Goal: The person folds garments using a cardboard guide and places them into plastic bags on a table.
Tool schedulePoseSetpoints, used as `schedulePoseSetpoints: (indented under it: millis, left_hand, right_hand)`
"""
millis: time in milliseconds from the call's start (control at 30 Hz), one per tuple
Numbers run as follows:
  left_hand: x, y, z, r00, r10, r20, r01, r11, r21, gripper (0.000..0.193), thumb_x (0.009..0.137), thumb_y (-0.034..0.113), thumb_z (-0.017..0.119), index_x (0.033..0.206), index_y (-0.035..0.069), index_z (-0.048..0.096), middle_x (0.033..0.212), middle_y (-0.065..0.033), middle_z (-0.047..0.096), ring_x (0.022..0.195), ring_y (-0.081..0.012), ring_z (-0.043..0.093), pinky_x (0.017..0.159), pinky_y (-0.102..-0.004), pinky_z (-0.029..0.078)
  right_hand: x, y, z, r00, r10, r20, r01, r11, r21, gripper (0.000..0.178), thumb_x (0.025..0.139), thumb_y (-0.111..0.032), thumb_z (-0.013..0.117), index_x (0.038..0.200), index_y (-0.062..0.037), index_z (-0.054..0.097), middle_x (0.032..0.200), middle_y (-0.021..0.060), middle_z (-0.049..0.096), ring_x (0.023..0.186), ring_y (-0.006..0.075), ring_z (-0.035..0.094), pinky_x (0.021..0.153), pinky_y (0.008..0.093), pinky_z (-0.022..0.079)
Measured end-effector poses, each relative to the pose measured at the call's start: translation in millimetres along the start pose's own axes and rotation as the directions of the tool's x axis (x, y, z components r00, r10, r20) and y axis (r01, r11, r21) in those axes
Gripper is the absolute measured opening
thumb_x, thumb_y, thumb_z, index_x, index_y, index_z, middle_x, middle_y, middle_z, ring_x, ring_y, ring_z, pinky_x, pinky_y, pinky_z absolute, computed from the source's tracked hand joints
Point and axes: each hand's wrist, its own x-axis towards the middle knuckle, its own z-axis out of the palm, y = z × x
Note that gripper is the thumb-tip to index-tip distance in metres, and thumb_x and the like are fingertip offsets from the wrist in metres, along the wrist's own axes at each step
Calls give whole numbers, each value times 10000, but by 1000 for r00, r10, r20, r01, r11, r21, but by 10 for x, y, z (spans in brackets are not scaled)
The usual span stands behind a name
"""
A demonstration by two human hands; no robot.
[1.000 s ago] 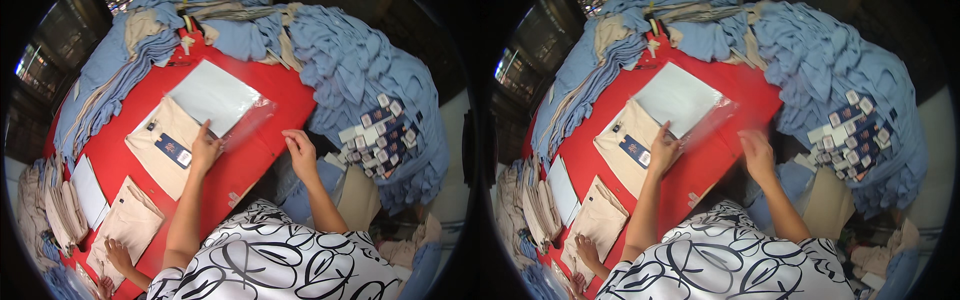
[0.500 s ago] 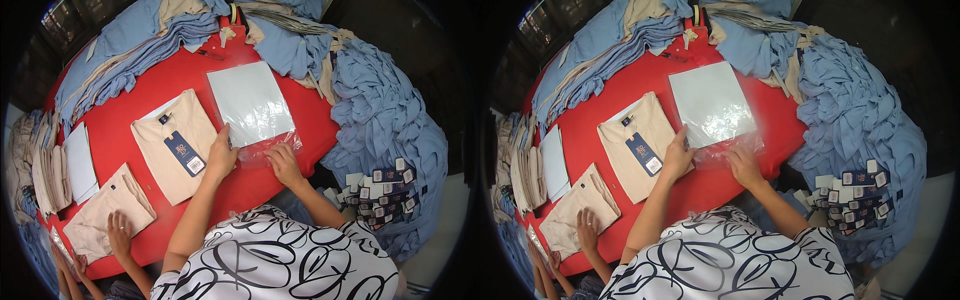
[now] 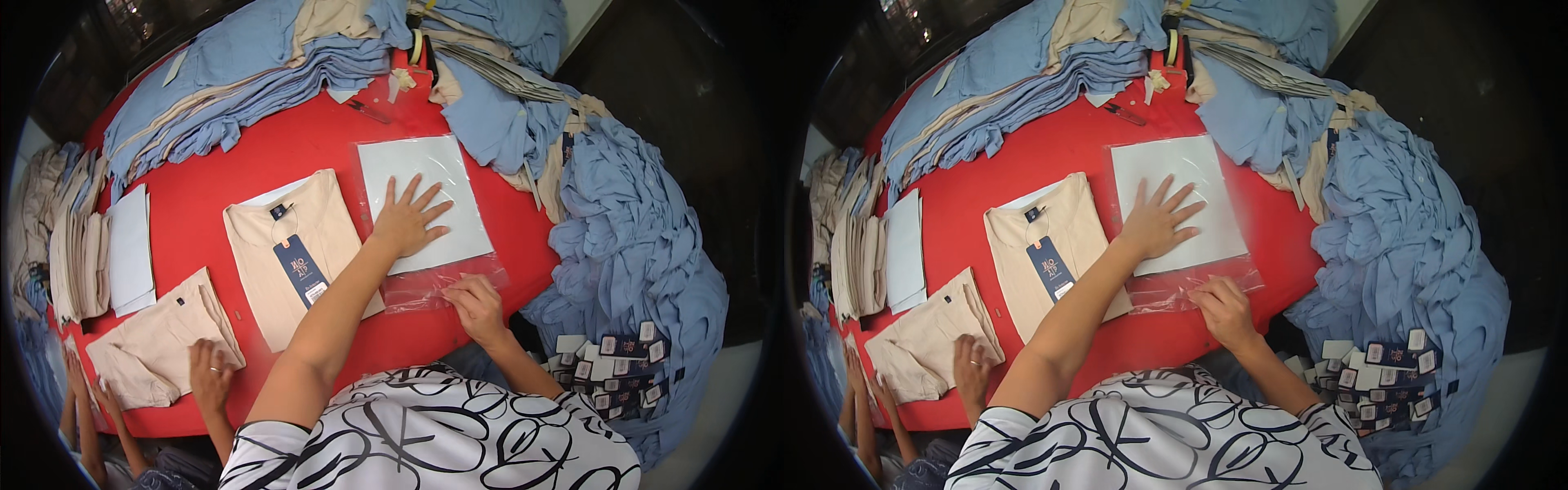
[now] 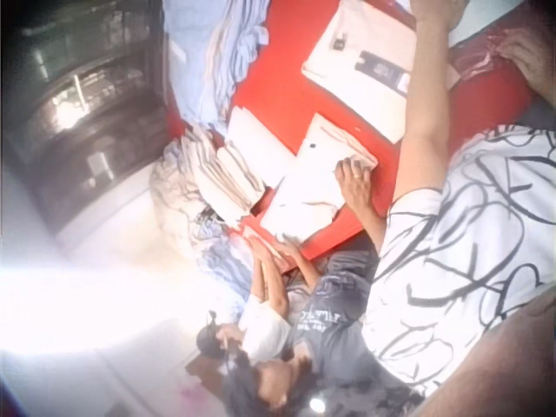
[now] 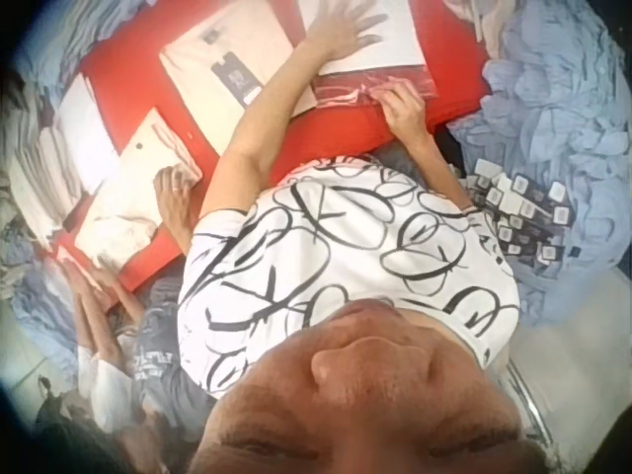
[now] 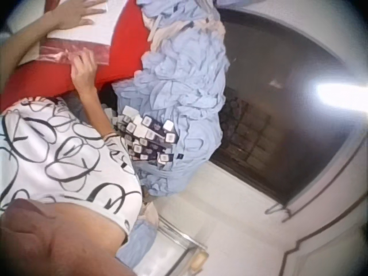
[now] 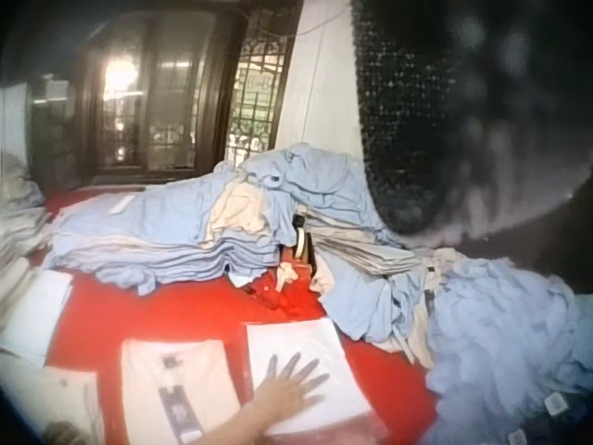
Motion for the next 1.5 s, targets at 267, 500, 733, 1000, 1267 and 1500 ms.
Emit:
schedulePoseSetpoints:
  millis: [267,500,733,1000,1267,1500]
  left_hand:
    - [188,-8,-335,934,-156,321,208,969,-135,612,979,628,289,1522,348,322,1630,27,187,1512,-284,85,1166,-643,35]
    - [92,32,-1093,810,5,587,424,687,-590,826,935,709,323,1506,114,365,1461,-194,469,1362,-327,435,1138,-359,316]
    - [-702,122,-958,787,344,512,576,-113,-810,965,933,755,211,1543,7,180,1604,-168,205,1475,-262,225,1192,-357,203]
    - [-1786,481,-559,979,162,121,197,-898,-393,1300,678,915,481,1540,-6,172,1585,-184,244,1483,-328,180,1176,-510,222]
    - [-1004,81,-1412,798,-459,390,192,-420,-887,541,856,-12,671,1350,-63,456,1226,-157,635,1148,-234,604,1024,-358,452]
    - [-193,-240,-1983,858,-513,-17,356,620,-699,749,832,-7,637,1502,96,319,976,-132,712,893,-243,696,833,-366,529]
  right_hand:
    - [280,-528,-1026,992,-110,56,112,993,-30,107,720,-11,735,823,-35,714,840,70,649,797,249,631,814,401,551]
    - [1225,-487,-1694,890,-430,-153,375,880,-291,199,707,17,684,891,-59,695,888,81,650,825,283,648,809,423,529]
    - [1871,-179,-1968,875,-34,-483,-50,986,-159,91,897,-85,672,924,-4,641,746,32,624,656,119,563,618,245,450]
    - [1744,1046,-1844,826,476,-301,-423,877,227,181,928,-199,664,921,-18,648,690,-34,568,612,53,478,569,214,383]
    - [841,1755,-1438,674,738,30,-474,401,784,182,935,-158,646,1082,-54,626,844,16,611,680,80,556,587,211,423]
    - [222,1658,-725,464,866,-188,-336,368,867,299,933,-89,633,1210,-50,527,862,53,623,656,116,571,579,243,463]
